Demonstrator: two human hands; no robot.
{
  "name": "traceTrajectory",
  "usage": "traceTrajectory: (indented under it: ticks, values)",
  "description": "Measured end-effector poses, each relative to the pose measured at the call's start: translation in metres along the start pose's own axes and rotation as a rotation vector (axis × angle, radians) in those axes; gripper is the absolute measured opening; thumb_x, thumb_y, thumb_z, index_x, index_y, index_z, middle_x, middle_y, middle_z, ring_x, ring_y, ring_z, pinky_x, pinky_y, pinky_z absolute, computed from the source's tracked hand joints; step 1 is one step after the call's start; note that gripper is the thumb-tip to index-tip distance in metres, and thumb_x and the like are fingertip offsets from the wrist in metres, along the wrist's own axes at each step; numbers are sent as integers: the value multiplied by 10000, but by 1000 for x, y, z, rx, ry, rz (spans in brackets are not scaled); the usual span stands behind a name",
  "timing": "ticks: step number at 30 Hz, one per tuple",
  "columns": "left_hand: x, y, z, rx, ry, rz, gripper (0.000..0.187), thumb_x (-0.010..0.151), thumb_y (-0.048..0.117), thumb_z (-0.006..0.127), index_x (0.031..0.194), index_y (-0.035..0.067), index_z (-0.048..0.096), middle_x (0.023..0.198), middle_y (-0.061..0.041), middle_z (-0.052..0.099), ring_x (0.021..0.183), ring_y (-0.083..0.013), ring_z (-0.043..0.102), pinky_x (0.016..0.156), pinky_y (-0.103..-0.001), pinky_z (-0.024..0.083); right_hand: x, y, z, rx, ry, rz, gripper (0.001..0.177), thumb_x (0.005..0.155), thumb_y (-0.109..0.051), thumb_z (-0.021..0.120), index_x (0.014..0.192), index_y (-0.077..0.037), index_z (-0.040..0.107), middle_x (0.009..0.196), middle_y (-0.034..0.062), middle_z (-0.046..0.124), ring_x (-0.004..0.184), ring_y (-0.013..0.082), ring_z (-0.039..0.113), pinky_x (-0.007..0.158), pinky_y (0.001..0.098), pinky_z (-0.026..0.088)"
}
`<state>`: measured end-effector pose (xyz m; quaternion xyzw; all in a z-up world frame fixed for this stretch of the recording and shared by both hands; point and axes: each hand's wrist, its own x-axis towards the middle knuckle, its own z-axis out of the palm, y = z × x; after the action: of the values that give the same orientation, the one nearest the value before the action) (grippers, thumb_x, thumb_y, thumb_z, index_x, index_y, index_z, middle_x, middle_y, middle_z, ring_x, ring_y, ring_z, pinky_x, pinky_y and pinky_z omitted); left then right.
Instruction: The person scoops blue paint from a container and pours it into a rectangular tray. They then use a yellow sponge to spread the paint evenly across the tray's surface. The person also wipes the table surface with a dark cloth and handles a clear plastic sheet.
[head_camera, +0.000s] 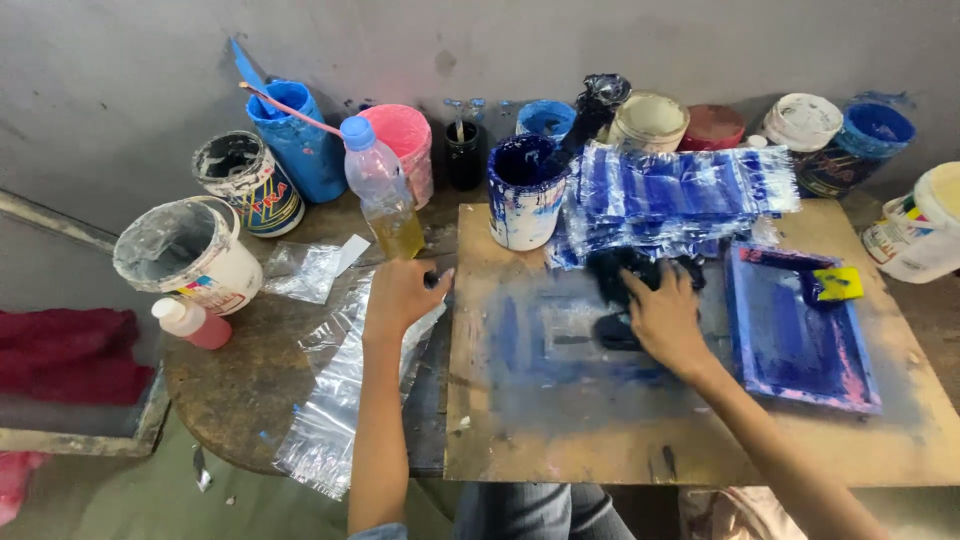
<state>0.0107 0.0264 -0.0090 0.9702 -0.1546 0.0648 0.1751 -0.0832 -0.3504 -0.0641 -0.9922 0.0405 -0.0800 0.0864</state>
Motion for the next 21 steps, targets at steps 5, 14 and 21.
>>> traceTrajectory:
  ticks: [5, 14, 21]
  values:
    - [2, -8, 11, 78, -157, -90, 393, 971, 417, 649, 822, 56, 691, 740, -175, 693, 714, -376, 666, 599, -484, 493, -12, -57, -1, 243, 7, -303, 418, 973, -246, 554, 1368, -122, 612, 1388, 333, 499, 1268, 516, 470, 1040, 647, 395]
    - [8, 11, 16, -10, -93, 12, 506, 1011, 515, 532, 1146, 87, 766, 881, -204, 767, 789, -381, 733, 706, -486, 562, -115, -138, -43, 464, -232, -895, 398, 1025, -206, 572, 1416, -142, 603, 1490, 286, 443, 1395, 474, 373, 1037, 611, 370]
    - [4, 138, 22, -354, 320, 523, 419, 1024, 455, 521, 1184, 163, 775, 1424, -259, 588, 1339, -426, 540, 1126, -573, 436, -127, -121, -47, 363, -190, -748, 477, 1018, -336, 547, 1484, -238, 549, 1546, 223, 417, 1452, 390, 331, 1135, 544, 270]
